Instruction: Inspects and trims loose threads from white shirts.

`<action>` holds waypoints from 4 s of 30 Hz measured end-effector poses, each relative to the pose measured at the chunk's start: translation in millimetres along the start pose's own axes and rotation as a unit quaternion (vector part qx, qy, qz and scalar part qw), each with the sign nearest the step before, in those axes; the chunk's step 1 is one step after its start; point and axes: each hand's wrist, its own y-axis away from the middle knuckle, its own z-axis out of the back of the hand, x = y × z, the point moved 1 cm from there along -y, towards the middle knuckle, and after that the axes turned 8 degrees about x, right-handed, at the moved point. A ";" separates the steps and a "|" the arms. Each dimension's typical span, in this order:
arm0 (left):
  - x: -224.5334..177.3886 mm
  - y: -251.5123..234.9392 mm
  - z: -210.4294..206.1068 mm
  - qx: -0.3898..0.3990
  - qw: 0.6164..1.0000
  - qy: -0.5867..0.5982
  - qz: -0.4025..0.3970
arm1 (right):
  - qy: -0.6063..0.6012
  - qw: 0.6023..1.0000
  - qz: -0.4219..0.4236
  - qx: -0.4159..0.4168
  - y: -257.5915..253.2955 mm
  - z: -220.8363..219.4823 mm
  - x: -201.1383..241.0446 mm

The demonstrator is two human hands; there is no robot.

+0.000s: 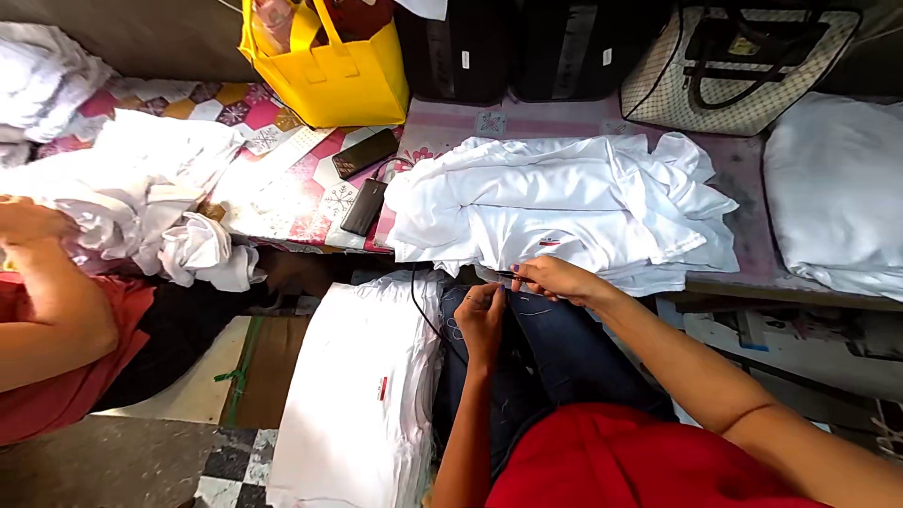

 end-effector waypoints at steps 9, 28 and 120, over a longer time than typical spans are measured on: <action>-0.5 -4.1 7.4 0.069 0.988 -0.052 0.127 | 0.004 1.000 0.010 -0.026 10.9 4.5 -7.2; 2.4 -6.7 -1.0 0.039 0.993 0.004 0.112 | 0.106 0.992 0.008 -0.066 -0.2 -2.0 -11.9; -14.5 -102.6 -40.1 -0.009 0.999 -0.027 -0.013 | 0.277 0.954 0.069 -0.092 -24.9 70.2 46.0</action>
